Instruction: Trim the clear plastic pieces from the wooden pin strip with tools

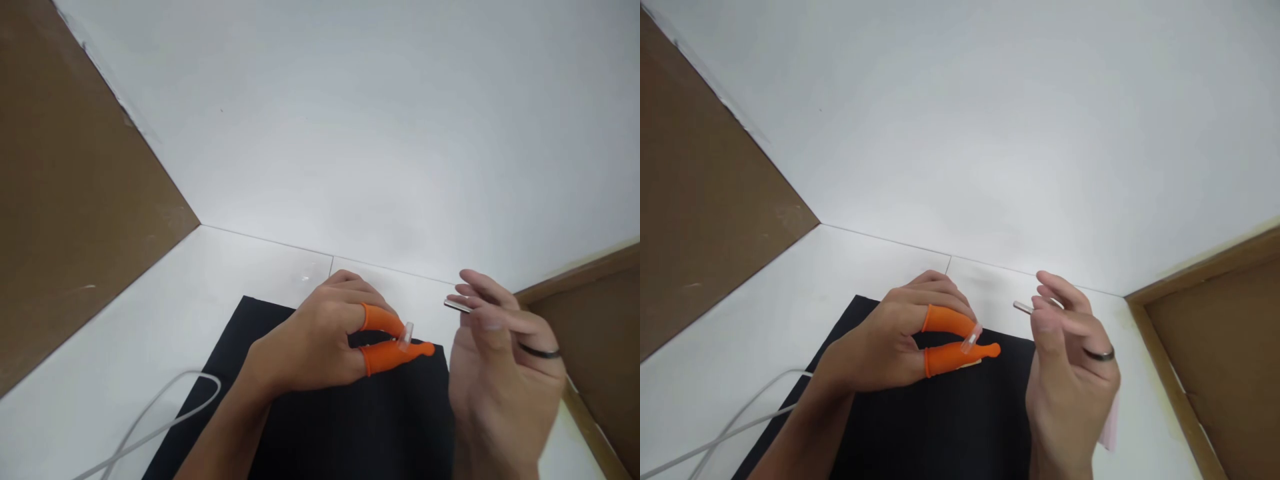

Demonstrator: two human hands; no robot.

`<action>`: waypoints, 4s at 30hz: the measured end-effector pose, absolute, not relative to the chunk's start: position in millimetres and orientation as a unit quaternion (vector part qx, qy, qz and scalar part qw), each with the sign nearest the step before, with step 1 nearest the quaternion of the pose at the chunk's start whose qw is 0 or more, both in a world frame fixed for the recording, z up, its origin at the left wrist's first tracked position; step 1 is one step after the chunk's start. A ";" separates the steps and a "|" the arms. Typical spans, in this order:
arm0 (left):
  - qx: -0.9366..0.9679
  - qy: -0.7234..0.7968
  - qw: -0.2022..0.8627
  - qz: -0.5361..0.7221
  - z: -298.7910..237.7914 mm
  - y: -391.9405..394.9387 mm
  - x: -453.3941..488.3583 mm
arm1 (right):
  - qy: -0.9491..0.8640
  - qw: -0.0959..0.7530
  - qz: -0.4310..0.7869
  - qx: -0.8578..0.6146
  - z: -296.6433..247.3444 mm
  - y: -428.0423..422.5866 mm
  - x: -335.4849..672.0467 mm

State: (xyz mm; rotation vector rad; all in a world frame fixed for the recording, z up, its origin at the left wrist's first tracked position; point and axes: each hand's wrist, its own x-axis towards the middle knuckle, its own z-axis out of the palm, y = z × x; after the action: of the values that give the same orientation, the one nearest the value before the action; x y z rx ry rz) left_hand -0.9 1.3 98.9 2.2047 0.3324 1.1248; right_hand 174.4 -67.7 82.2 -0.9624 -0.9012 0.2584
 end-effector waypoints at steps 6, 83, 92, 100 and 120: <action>0.841 0.123 0.322 0.417 102.3 7.3 0.8 | -0.594 0.671 0.216 -0.388 85.6 -80.7 184.6; 0.840 0.129 0.316 0.422 100.5 6.9 -2.1 | -0.511 0.724 0.075 -0.456 89.9 -77.2 168.8; 0.841 0.131 0.320 0.417 99.7 6.6 0.1 | -0.485 0.741 0.083 -0.457 90.7 -77.3 168.4; 0.842 0.131 0.312 0.420 99.5 7.0 1.4 | -0.473 0.747 0.038 -0.466 86.7 -72.7 171.3; 0.838 0.136 0.322 0.420 96.9 6.7 -2.6 | -0.399 0.812 -0.001 -0.426 87.7 -58.1 167.7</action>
State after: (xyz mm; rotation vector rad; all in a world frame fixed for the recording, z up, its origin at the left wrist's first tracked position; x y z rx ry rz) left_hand -2.6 6.7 96.9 2.1995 0.3568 1.1022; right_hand 167.7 -58.1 87.7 -0.9101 -0.8517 -0.0021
